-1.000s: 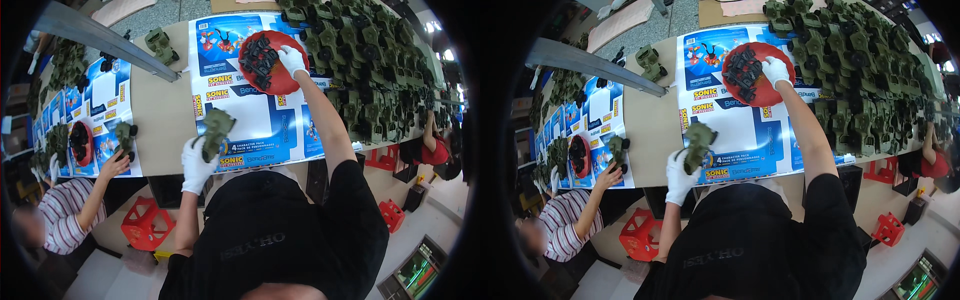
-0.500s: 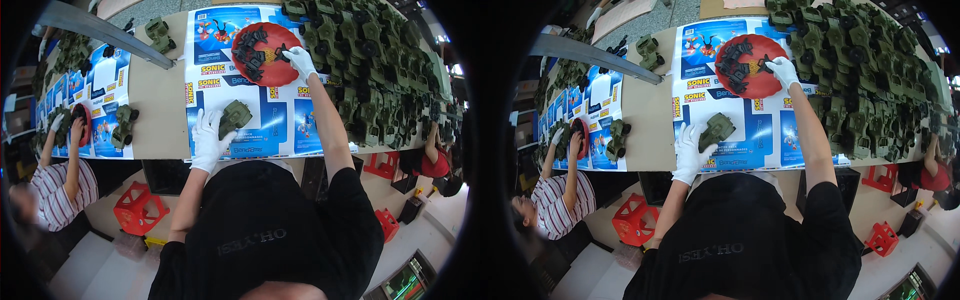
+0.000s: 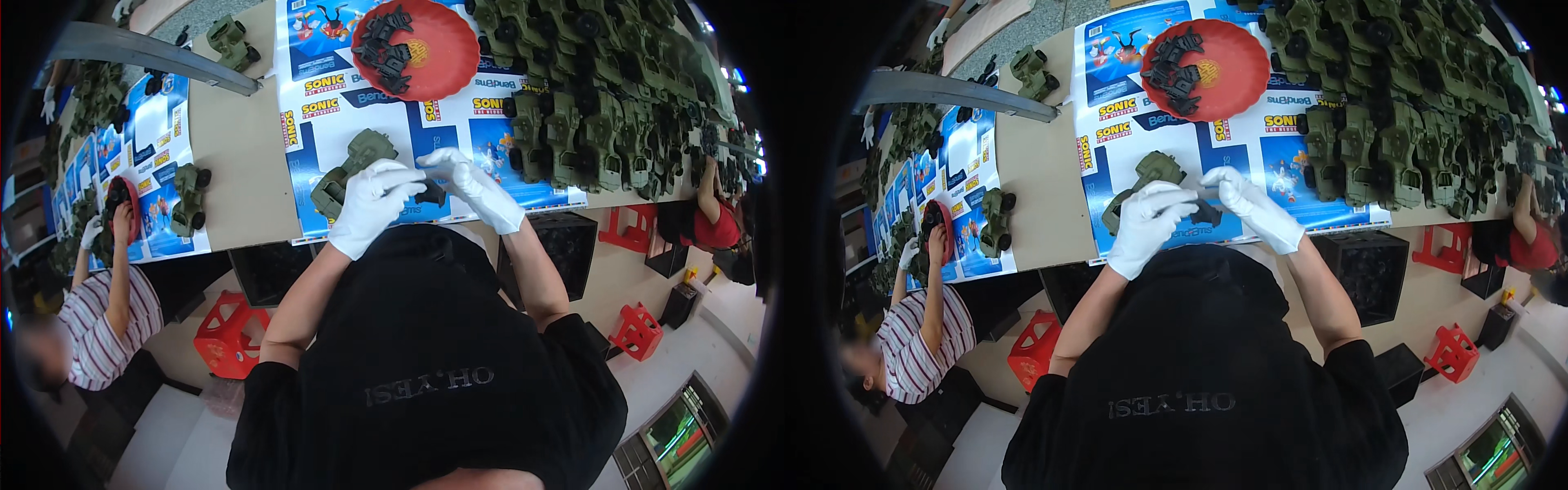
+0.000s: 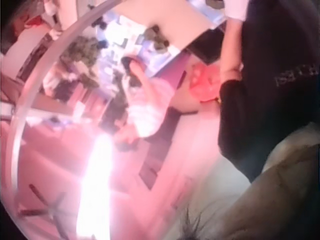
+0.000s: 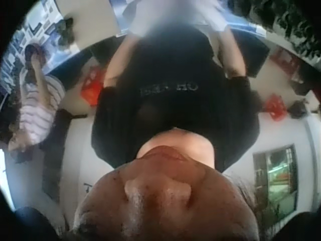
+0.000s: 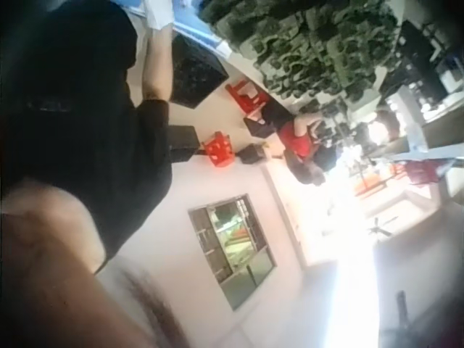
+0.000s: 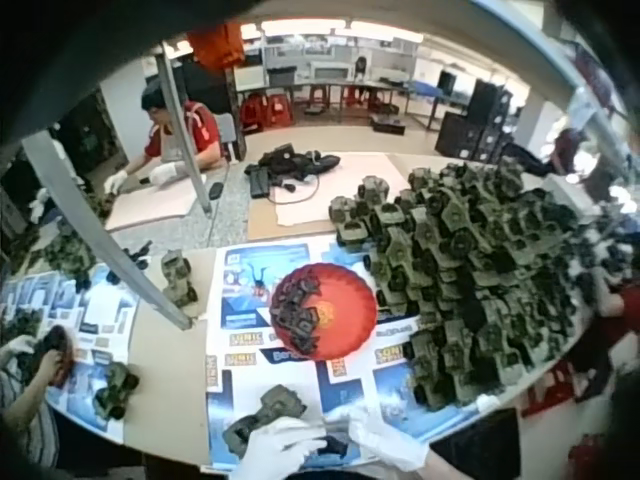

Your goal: The person assembles green toy tanks by attaching black wheels to the tank bodies. They pick up a tank body from a pile, attach wheels one by one, and place the completed unit on the table. The process is repeated for multiple units.

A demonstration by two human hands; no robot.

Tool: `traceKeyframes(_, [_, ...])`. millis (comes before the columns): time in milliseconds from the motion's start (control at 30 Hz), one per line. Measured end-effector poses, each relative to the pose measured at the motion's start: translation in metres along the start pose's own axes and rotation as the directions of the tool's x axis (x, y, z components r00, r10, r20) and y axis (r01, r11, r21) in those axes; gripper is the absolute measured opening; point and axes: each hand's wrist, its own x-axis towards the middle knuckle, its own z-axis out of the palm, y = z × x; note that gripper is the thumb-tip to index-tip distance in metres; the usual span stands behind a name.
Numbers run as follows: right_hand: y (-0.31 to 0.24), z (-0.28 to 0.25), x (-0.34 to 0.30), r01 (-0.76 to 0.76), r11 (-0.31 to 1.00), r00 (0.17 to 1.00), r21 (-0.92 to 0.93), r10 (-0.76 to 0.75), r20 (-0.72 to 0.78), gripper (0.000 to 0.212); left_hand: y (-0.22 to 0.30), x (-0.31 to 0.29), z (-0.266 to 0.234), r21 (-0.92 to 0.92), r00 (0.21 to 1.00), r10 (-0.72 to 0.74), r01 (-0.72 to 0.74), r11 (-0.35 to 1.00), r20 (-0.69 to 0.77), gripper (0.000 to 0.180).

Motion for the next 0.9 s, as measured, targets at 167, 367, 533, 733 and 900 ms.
traceKeyframes(167, [0.023,0.032,0.012,-0.179,0.897,0.978,-0.405,0.208,0.028,0.056,-0.010,-0.018,0.000,0.317,0.996,-0.089,0.075,0.946,0.032,0.021])
traceKeyframes(367, [0.039,-0.032,0.066,-0.206,0.967,0.957,0.152,0.231,-0.175,0.072,-0.050,0.017,-0.027,0.868,0.969,0.015,0.214,0.448,-0.247,0.095])
traceKeyframes(533, [0.051,-0.045,0.088,-0.113,0.941,0.967,0.318,0.177,-0.182,0.064,-0.052,0.045,-0.037,0.792,0.858,-0.479,0.420,0.443,-0.187,0.103])
traceKeyframes(733, [0.014,-0.009,0.062,-0.018,0.952,0.965,0.305,0.096,-0.246,0.057,0.029,0.018,-0.052,0.574,0.816,-0.562,0.397,0.716,0.137,0.090])
traceKeyframes(900, [-0.013,0.017,0.039,-0.035,0.992,0.961,0.124,0.068,-0.268,0.056,0.080,0.018,-0.034,0.644,0.763,-0.604,0.346,0.682,0.229,0.092])
